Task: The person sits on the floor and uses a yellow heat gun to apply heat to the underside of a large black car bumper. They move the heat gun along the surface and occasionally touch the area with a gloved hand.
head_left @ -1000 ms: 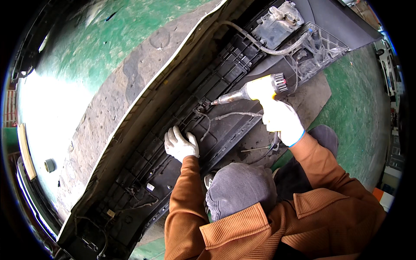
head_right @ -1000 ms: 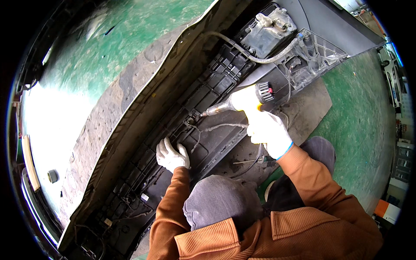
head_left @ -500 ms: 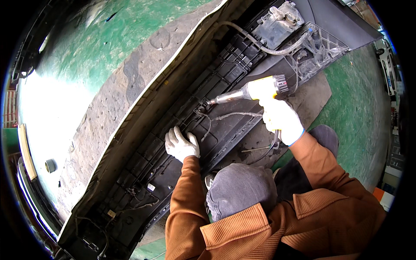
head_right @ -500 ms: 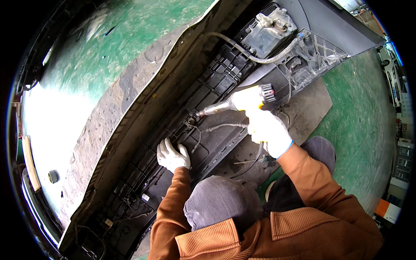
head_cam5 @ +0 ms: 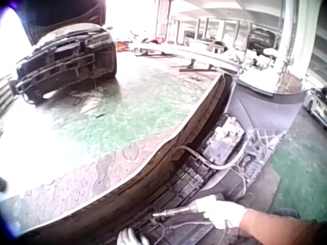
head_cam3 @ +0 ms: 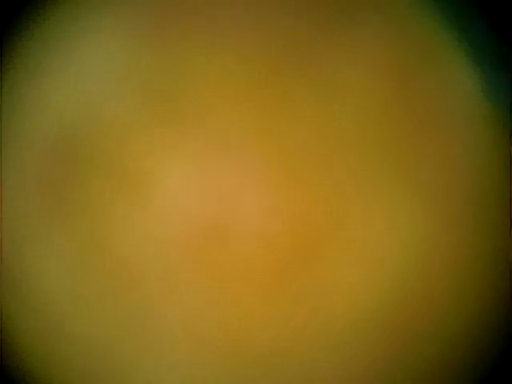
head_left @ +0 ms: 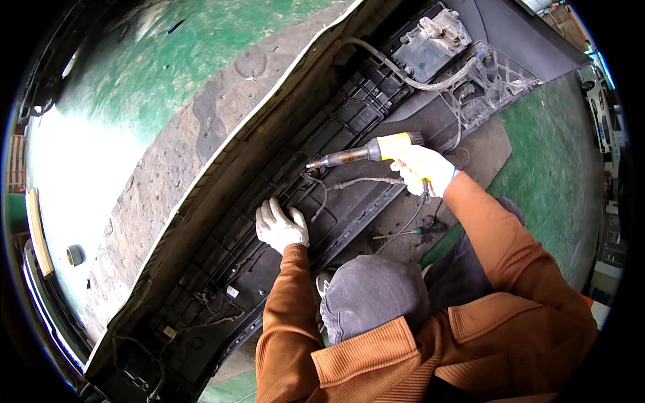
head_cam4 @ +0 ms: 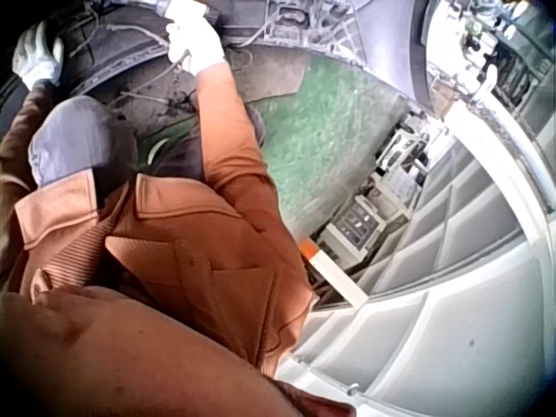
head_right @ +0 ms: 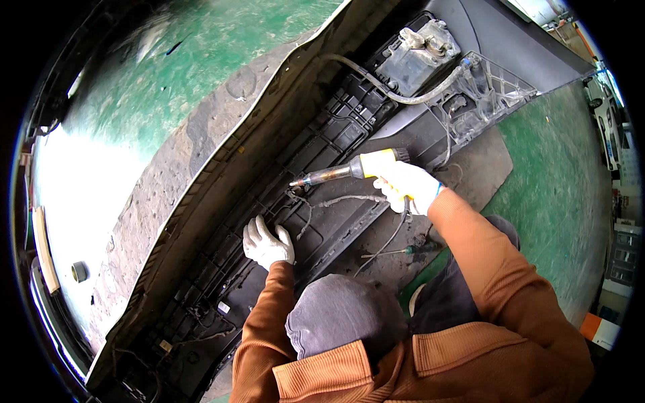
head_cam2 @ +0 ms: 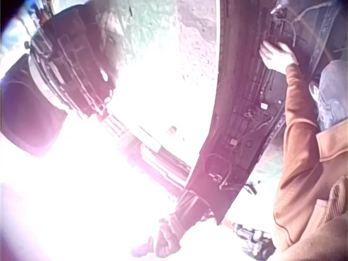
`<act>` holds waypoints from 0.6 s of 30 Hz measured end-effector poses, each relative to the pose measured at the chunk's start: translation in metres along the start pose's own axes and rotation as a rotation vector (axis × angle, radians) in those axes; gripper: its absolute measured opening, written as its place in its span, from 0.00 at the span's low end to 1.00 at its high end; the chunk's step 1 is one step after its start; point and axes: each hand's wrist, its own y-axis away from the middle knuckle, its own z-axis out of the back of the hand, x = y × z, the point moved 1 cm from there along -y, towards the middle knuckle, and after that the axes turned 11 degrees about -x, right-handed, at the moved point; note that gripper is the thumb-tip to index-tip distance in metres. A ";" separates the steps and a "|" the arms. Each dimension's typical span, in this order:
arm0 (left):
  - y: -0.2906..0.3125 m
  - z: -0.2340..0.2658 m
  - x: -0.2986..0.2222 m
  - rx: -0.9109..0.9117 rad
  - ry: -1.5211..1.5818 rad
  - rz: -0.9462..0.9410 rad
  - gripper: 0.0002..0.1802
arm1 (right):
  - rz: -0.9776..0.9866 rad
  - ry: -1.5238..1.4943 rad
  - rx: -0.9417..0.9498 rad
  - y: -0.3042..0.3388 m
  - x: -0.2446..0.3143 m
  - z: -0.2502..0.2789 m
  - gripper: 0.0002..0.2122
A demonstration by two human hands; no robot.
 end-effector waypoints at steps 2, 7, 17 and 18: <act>0.000 -0.001 0.001 0.012 -0.004 0.006 0.34 | -0.072 -0.030 0.003 -0.013 -0.001 0.002 0.12; -0.004 0.006 -0.004 0.001 -0.019 -0.007 0.34 | -0.251 -0.182 0.063 -0.027 -0.015 0.010 0.15; -0.002 0.002 -0.001 0.018 -0.009 0.018 0.35 | -0.354 -0.336 0.067 -0.038 -0.022 0.017 0.16; -0.001 0.002 0.000 0.017 -0.006 0.015 0.35 | -0.355 -0.342 0.069 -0.039 -0.023 0.019 0.16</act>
